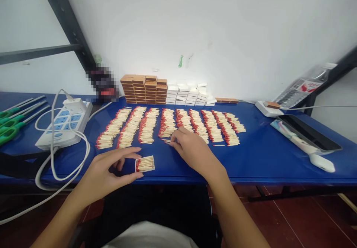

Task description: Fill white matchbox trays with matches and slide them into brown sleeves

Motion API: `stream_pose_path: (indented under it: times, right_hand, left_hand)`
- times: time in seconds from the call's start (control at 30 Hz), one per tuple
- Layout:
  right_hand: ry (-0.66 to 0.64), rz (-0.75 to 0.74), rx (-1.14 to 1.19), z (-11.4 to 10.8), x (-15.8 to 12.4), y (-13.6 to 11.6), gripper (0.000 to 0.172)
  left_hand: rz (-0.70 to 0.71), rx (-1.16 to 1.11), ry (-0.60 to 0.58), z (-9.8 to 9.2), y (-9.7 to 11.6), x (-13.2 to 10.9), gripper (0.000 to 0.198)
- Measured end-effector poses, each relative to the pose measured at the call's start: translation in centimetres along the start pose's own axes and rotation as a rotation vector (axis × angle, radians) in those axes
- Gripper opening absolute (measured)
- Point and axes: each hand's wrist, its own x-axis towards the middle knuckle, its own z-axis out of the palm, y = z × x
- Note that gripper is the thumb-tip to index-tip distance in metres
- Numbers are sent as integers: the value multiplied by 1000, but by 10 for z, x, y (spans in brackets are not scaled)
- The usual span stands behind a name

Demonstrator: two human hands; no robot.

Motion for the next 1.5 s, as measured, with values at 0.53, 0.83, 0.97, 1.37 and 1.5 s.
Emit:
stream_pose_path:
  times: [0.53, 0.83, 0.97, 1.37, 1.5]
  right_hand:
    - [-14, -9, 10, -1, -2, -13, 15]
    - [-58, 40, -67, 1, -1, -15, 10]
    - [-73, 45, -113, 4, -1, -11, 16]
    - [-69, -180, -135, 11, -15, -56, 8]
    - [-72, -229, -240, 25, -13, -63, 6]
  left_hand:
    - [-6, 11, -7, 0, -1, -1, 59]
    - [-5, 6, -5, 1, -2, 0, 61]
    - [-9, 7, -11, 1, -2, 0, 59]
    - [5, 12, -5, 1, -1, 0, 65]
    - [6, 7, -5, 1, -1, -1, 66]
